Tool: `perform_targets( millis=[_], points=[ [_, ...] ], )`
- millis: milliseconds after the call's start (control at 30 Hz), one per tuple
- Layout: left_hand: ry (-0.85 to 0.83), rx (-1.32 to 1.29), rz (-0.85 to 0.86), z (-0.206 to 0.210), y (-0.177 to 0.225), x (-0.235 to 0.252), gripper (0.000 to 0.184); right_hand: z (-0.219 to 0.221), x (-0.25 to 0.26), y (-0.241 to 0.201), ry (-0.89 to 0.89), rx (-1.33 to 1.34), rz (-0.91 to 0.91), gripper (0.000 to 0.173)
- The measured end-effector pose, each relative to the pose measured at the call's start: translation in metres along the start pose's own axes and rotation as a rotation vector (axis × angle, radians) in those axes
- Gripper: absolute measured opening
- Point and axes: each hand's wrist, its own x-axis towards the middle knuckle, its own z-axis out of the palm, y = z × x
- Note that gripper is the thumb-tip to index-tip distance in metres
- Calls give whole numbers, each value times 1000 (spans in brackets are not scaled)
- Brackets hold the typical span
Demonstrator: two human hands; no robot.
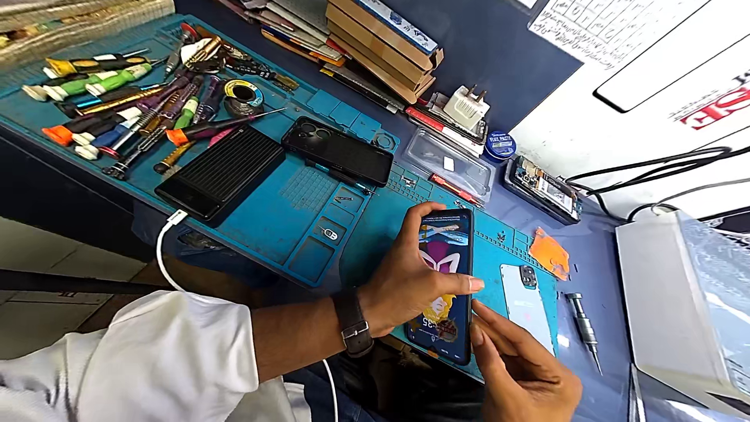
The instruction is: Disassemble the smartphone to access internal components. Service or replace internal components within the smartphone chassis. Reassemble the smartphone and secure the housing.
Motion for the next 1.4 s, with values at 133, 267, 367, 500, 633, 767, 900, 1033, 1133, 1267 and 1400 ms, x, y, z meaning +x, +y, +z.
perform_targets(
  millis=[133,267,367,500,633,767,900,1033,1133,1267,1400],
  points=[
    [-6,-9,-21,0,0,0,94,3,9,-2,27,-58,15,26],
    [12,-52,-24,-3,3,3,93,-7,9,-4,-108,24,71,32],
    [32,-32,-28,-4,4,3,94,-15,5,-4,-189,111,118,37],
    [38,-28,-25,-3,3,3,94,-19,1,-3,-205,170,178,38],
    [30,-46,-3,-3,1,3,93,-13,-3,-1,-141,160,160,31],
    [26,-53,-3,-4,1,2,93,-5,-2,0,-56,101,102,25],
    [25,-50,-3,-4,1,2,92,1,1,3,-29,62,60,24],
    [-8,-41,-10,-4,0,1,93,6,13,6,20,9,17,23],
    [-50,-59,-10,-5,-1,-1,90,10,28,5,53,-60,20,22],
    [-125,-14,45,-4,-1,-2,90,17,47,12,36,-103,110,24],
    [-117,-3,45,-4,6,-1,91,17,51,5,8,-105,145,32]
  ],
)
